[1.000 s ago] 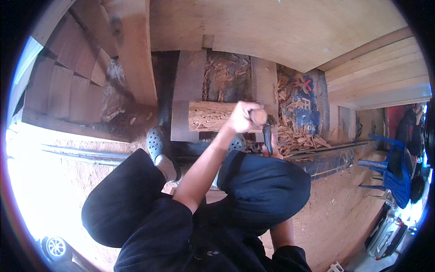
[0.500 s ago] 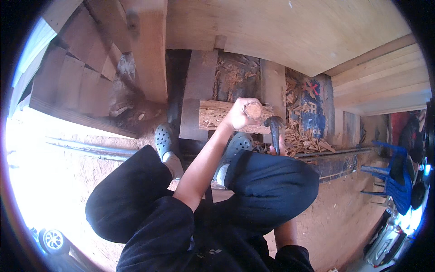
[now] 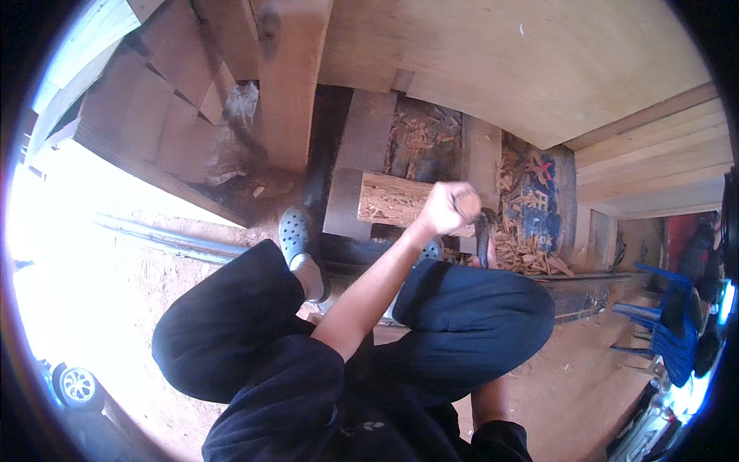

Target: The person sits on the floor and uses a hammer and chisel to carve a small piece of wood. They repeatedly strike the chisel to remove wood shavings and occasionally adjust the wood piece with their hand.

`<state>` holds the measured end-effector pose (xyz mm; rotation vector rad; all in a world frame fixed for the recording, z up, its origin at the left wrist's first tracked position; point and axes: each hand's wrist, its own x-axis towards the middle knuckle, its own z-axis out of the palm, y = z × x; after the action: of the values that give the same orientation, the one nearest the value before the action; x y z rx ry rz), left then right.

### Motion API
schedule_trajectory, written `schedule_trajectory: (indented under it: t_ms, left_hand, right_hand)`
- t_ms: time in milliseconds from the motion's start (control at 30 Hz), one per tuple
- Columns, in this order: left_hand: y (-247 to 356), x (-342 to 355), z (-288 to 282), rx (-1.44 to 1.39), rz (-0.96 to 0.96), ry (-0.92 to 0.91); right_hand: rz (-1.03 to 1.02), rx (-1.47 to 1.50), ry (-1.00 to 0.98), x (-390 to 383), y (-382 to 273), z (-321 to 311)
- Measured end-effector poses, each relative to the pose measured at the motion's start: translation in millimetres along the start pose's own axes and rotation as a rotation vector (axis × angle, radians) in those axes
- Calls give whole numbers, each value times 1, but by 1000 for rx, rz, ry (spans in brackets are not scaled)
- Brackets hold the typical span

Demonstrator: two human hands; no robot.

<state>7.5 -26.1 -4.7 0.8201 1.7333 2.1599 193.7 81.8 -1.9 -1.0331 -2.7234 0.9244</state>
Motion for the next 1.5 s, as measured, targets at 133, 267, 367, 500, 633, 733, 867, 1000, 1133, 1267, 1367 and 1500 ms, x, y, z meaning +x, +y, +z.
schedule_trajectory:
  t_ms: [133,267,367,500,633,733,867,1000,1133,1267,1367,1500]
  left_hand:
    - [6,2,-34,-156,-176,-36]
    - [11,-13,2,190,104,-125]
    - [14,-29,38,375,129,-493]
    - [20,-44,54,258,95,-318]
    - [27,-35,38,258,15,-273]
    - [38,-23,25,233,38,-114]
    - [52,-9,12,332,187,-32]
    - [55,-5,6,396,246,-16]
    - [45,-9,2,389,228,-2]
    - [35,-14,-4,413,152,7]
    - [31,-12,-6,379,138,64]
    - [28,-6,-13,326,144,116]
  right_hand:
    - [3,7,10,-2,-1,-3]
    - [2,15,6,-2,-2,-5]
    - [1,16,5,-2,-2,-6]
    - [-4,21,3,-2,-2,-6]
    - [-1,23,3,-2,-3,-5]
    - [0,27,0,-1,-3,-5]
    - [1,27,-3,0,-4,-5]
    - [-4,21,-9,-1,-4,-6]
    - [-8,13,-13,-1,-5,-5]
    - [-17,10,-17,2,-6,-2]
    - [-21,7,-22,4,-7,1]
    - [-30,7,-24,7,-9,3]
